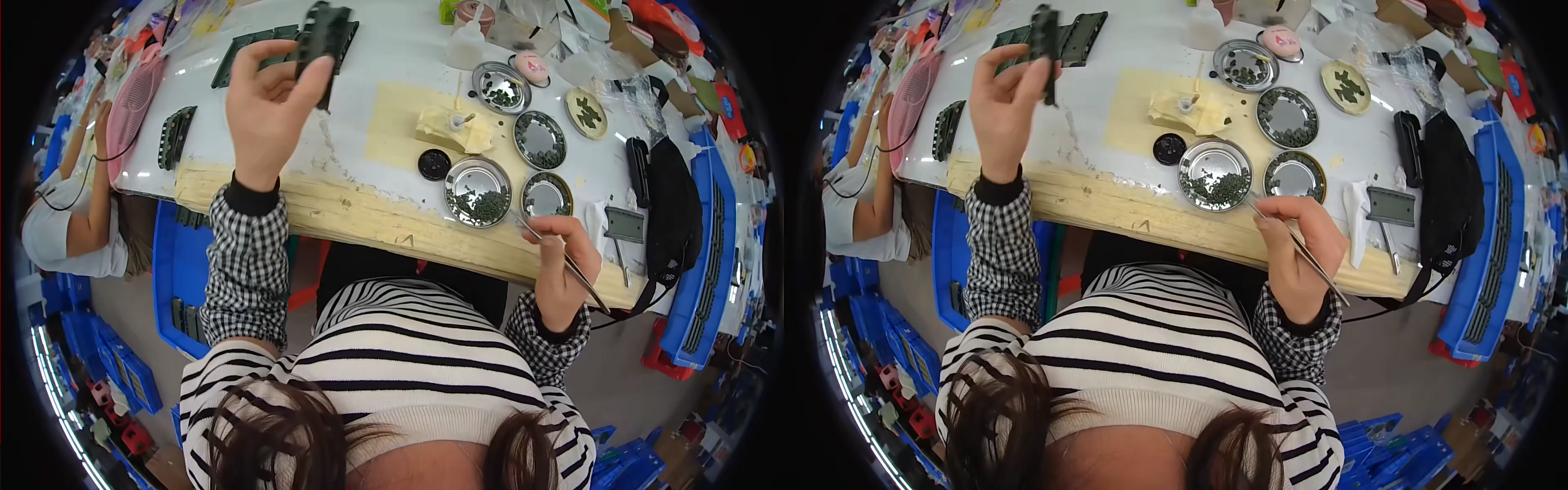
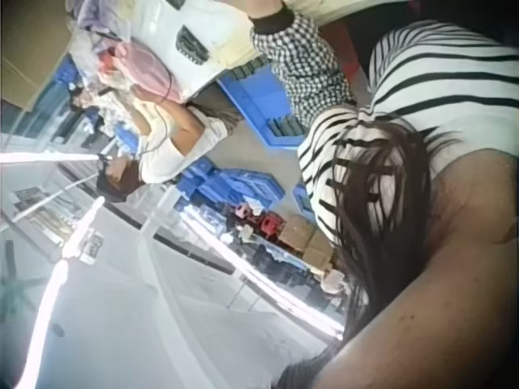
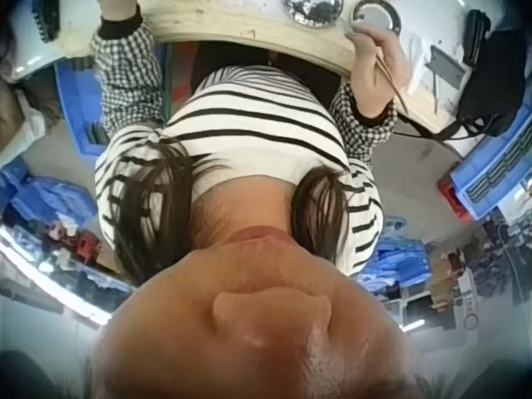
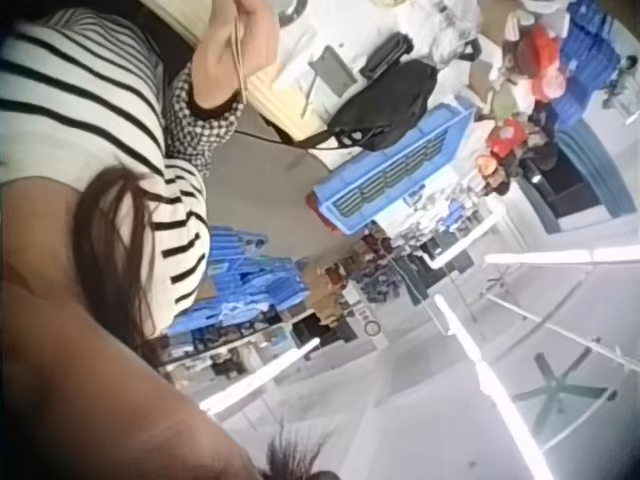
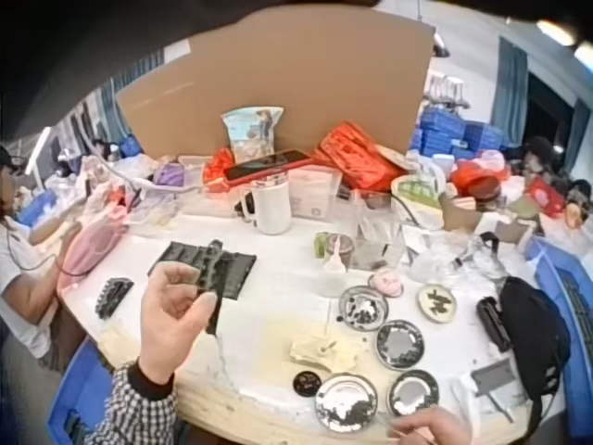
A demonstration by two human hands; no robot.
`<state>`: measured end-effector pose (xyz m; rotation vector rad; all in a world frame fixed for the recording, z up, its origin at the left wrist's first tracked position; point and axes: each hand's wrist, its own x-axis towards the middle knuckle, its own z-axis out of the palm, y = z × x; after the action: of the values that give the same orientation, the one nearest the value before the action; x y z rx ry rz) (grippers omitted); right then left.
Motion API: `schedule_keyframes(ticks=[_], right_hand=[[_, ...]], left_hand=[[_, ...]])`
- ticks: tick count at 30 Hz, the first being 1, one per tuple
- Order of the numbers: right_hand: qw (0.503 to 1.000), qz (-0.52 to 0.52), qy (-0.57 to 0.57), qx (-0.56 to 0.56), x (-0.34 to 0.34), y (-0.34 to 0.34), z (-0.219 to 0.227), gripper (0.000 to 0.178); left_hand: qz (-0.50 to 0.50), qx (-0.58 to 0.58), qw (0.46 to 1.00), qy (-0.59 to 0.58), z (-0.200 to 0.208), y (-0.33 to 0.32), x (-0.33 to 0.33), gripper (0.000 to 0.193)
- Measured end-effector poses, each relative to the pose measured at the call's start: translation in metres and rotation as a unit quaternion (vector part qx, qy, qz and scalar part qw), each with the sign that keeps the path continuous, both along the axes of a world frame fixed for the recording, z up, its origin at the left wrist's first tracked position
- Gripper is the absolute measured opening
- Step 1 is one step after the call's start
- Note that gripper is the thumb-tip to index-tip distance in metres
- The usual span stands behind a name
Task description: Assembling toy components by applying a substance to green plastic parts at a factory workstation.
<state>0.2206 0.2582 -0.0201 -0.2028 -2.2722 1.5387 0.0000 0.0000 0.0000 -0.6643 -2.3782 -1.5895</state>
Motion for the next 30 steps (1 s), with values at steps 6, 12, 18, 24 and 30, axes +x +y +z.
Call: schedule_keyframes(ticks=[6, 12, 18, 24, 30], right_hand=[[0.997, -0.002, -0.005, 0.072, -0.031, -0.025, -0.004, 0.021], [0.977, 0.005, 0.037, 0.208, -0.050, -0.021, -0.015, 0.012], [0.963, 0.006, 0.037, 0.267, -0.058, -0.021, -0.016, 0.010], [0.963, -0.001, 0.032, 0.267, -0.060, -0.024, -0.019, 0.010], [0.971, 0.007, 0.041, 0.233, -0.060, -0.025, -0.019, 0.010]], left_hand=[[-0.252, 0.483, 0.752, -0.373, -0.030, -0.035, 0.045, 0.045], [-0.151, 0.405, 0.782, -0.449, -0.021, -0.020, 0.078, 0.033], [-0.136, 0.364, 0.819, -0.422, -0.024, -0.013, 0.083, 0.035], [-0.114, 0.346, 0.842, -0.398, -0.023, -0.005, 0.088, 0.038], [-0.152, 0.296, 0.870, -0.364, -0.027, -0.001, 0.095, 0.027]])
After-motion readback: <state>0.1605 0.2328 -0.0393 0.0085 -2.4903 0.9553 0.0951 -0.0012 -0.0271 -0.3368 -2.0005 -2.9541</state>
